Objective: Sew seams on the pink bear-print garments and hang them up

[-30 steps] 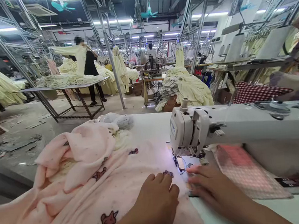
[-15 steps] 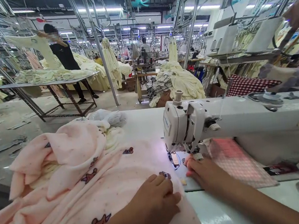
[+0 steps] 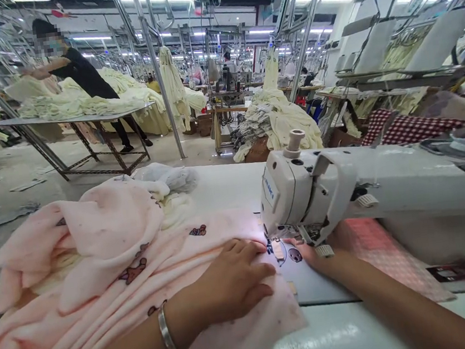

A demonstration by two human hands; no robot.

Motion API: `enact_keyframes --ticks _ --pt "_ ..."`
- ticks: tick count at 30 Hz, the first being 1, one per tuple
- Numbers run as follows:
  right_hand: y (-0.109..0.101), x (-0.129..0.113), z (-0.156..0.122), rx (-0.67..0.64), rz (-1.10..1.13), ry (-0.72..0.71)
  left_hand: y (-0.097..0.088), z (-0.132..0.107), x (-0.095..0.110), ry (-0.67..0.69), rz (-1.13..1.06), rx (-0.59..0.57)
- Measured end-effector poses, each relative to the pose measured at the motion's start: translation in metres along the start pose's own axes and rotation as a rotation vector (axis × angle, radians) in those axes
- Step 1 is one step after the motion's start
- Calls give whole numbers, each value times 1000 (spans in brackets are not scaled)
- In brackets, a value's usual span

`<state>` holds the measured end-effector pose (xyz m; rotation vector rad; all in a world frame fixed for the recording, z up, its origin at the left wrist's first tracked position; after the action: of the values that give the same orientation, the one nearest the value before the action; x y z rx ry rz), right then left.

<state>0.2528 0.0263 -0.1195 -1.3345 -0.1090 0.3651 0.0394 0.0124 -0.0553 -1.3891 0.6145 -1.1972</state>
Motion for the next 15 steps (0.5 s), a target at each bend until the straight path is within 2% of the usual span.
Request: enact_keyframes --ticks 6,10,13,15 --pt "-5 -5 -3 -87 -7 46 1 5 0 67 50 -7" --pt "-9 -6 1 -87 -33 102 3 17 -3 108 142 43" --pt "-15 -8 -1 -52 -59 128 -6 21 -10 136 212 49" --pt "-25 -12 -5 -18 -72 118 -15 11 -15 169 235 5"
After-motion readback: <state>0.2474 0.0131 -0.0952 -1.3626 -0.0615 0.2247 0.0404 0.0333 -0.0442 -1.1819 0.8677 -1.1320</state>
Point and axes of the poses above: each hand's wrist, its own z-axis towards the middle knuckle, its own y-axis out of the palm, x = y × z, the point moved 4 cm from there along z, towards the middle knuckle, and after that the axes turned 1 degree about -y, right-handed, at the moved point
